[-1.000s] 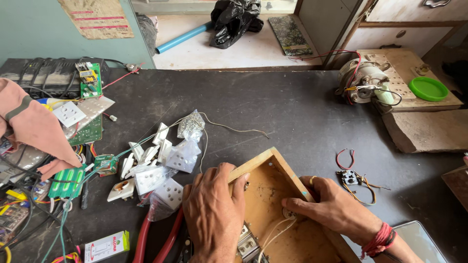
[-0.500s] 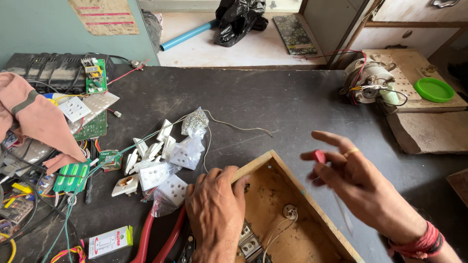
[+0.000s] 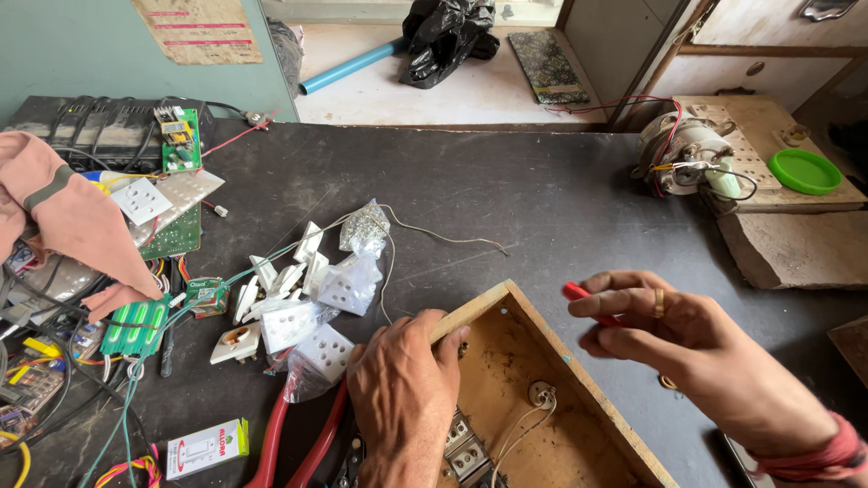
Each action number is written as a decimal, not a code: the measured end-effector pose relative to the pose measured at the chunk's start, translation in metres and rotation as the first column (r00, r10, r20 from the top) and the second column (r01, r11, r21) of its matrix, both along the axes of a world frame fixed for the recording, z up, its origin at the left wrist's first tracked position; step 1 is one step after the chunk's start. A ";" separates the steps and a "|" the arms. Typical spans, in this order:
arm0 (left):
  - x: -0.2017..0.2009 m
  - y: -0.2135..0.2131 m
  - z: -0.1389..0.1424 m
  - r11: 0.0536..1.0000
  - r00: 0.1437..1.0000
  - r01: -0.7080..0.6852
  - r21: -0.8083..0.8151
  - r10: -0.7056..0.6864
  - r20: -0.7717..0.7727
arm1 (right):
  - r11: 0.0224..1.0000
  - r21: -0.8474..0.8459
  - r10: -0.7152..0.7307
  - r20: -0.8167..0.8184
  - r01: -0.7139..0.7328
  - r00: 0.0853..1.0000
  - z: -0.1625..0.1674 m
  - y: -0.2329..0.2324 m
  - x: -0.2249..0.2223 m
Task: The person assembles electrical components inside a wooden box. They use a screwdriver to tighten wires into terminal blocks and a socket, then use pliers to strip wire insulation and cut a wire.
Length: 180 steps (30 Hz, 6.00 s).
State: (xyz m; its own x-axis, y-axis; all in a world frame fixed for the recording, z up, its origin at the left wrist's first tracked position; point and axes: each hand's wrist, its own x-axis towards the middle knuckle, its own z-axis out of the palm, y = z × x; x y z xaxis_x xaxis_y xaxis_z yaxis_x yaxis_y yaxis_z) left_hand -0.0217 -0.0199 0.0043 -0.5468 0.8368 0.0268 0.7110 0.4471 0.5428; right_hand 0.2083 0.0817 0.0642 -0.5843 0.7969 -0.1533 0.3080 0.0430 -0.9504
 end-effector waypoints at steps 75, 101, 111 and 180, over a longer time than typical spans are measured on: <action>-0.003 -0.002 -0.007 0.968 0.992 -0.095 0.231 0.111 -0.059 | 0.475 0.844 -0.073 -0.245 0.250 0.967 -0.021 -0.062 -0.038; -0.001 -0.006 0.003 0.982 0.992 -0.124 0.146 0.121 0.035 | 0.503 0.740 -0.281 -0.348 0.446 0.894 -0.026 -0.039 -0.017; -0.013 0.014 -0.044 0.957 0.981 -0.115 0.267 0.066 0.185 | 0.900 -0.396 -0.154 0.103 0.182 0.983 -0.047 0.014 0.033; -0.054 -0.016 -0.034 0.982 0.546 0.053 -0.183 0.125 0.828 | 0.897 0.235 0.213 0.513 -0.375 0.831 -0.042 -0.046 -0.037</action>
